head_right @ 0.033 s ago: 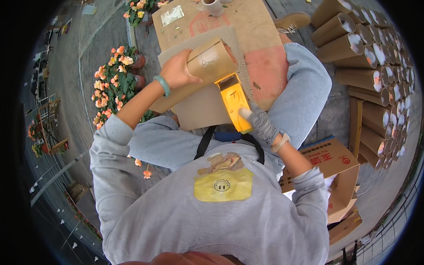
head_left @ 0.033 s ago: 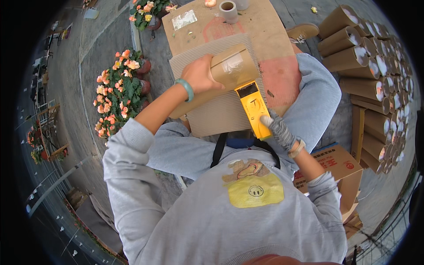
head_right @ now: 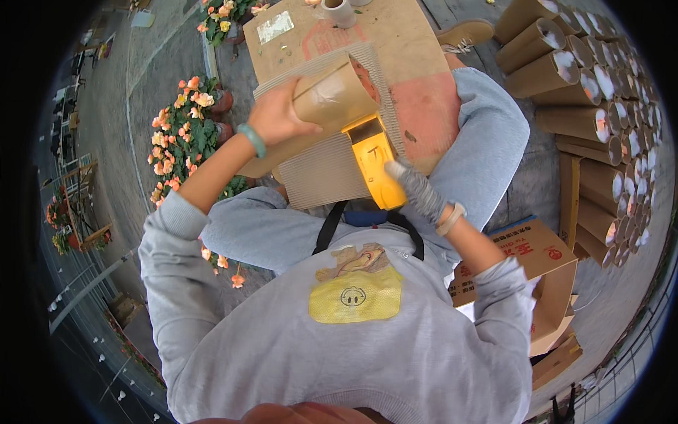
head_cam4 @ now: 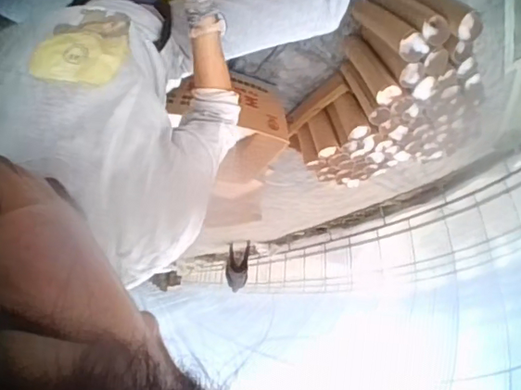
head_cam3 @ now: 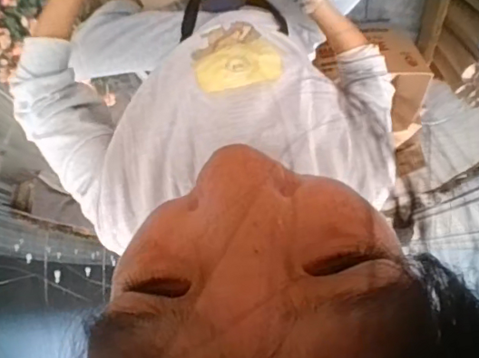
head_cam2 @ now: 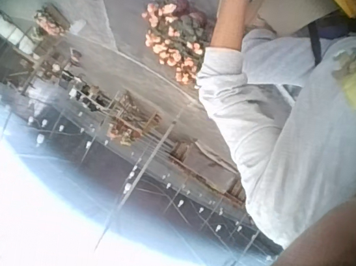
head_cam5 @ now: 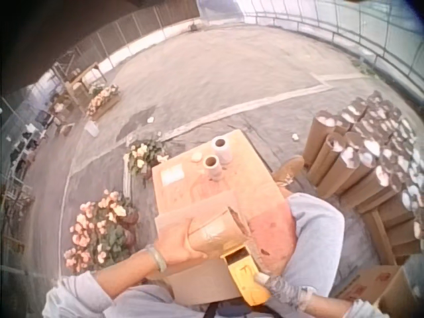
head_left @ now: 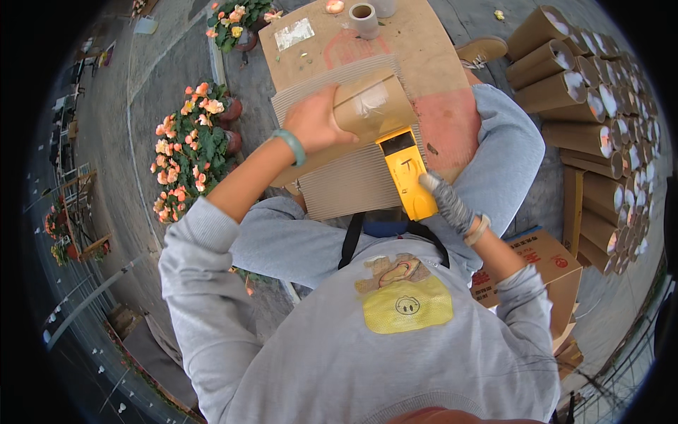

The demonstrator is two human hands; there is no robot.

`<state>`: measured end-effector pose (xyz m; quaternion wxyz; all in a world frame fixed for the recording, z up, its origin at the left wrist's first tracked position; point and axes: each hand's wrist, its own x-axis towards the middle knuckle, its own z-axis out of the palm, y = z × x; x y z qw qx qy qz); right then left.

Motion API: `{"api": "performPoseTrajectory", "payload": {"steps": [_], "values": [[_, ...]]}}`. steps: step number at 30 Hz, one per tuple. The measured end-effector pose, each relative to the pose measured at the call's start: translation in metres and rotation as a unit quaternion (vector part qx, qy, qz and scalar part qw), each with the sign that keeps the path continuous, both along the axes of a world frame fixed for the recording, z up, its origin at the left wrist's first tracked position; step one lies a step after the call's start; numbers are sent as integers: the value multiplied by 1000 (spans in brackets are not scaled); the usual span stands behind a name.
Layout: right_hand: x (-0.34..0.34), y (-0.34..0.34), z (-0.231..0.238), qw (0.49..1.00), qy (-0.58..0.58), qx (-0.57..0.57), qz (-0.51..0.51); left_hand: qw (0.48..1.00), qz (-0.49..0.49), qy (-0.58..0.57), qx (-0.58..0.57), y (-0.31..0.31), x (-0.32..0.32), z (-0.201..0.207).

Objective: The person sits on the floor and repeatedly assembles decorative cones by placing cotton and artificial flowers onto a cardboard sheet, rolling the cardboard into a cone, and sealing it with a tape dispenser. The finished cones are placed in a nearby box.

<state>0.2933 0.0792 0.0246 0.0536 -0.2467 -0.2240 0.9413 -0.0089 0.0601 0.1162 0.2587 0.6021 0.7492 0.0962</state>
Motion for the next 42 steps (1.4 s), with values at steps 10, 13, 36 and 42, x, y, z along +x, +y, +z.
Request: {"api": "performPoseTrajectory", "payload": {"steps": [10,13,36,42], "values": [[-90,84,94,954,12,295,-62,986,-19,148,73,-47,81,-49],[-31,35,114,970,-47,238,17,987,42,151,39,-28,59,-98],[-35,96,12,576,-398,681,214,739,209,-632,-106,5,-21,-55],[99,-14,85,839,-59,536,-68,587,143,-792,-91,93,123,-27]]}}
